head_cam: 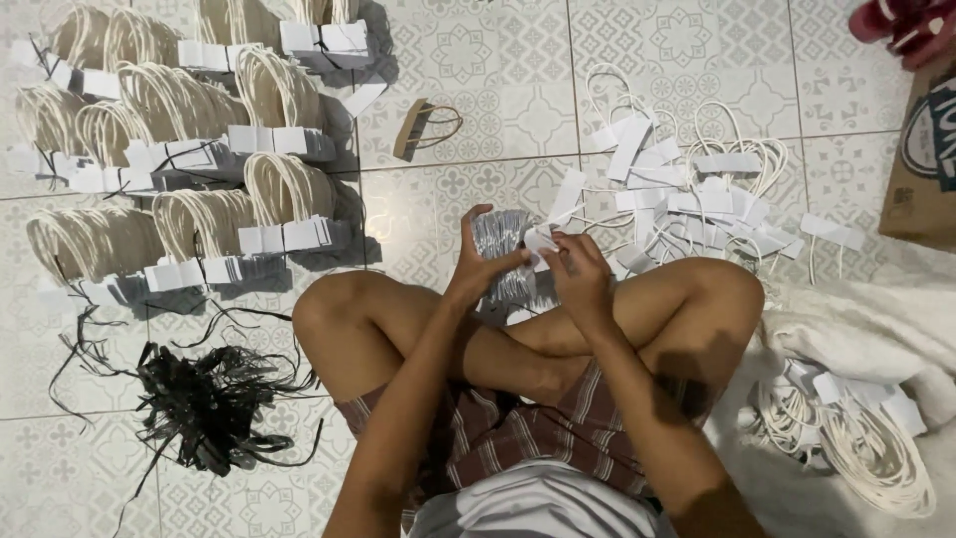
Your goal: Organizing and tagging bundles of white cords or elastic straps on a tiled floor.
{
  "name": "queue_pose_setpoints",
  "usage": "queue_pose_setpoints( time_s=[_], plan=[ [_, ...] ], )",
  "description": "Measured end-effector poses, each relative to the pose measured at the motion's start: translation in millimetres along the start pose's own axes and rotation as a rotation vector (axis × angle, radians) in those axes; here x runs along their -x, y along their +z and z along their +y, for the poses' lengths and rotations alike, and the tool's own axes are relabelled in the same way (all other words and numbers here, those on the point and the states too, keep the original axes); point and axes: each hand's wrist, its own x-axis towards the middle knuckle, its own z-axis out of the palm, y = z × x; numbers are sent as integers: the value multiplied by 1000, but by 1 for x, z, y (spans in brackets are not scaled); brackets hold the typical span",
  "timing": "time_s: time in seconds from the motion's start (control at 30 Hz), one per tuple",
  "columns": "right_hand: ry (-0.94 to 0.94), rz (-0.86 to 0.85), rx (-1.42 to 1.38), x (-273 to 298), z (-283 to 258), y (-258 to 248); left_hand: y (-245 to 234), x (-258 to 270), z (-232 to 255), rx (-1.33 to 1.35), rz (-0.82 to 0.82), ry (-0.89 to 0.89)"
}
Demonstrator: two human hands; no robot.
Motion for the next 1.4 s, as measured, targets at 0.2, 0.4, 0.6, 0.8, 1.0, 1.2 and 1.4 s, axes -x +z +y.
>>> queue_pose_setpoints(
  time_s=[0.2, 0.4, 0.6, 0.8, 1.0, 1.2, 1.4],
  plan=[
    [-180, -1, 118, -15, -31, -4, -12, -23, -28, 65, 50, 172],
    [-70, -52, 55, -12, -47, -7, -28, -44, -69, 430, -82, 231],
    [254, 17, -240, -12, -53, -9, -15, -28, -42, 298, -49, 143],
    [469, 91, -463, -8, -52, -3, -19, -28, -38, 275, -68, 127],
    [617, 185, -600, 3, -39, 3, -18, -30, -39, 284, -76, 47],
    [670, 111, -579, -7, -54, -9, -19, -41, -47, 272, -121, 28],
    [554, 11, -527, -8, -36, -8, -18, -25, -34, 289, -1, 0]
  ],
)
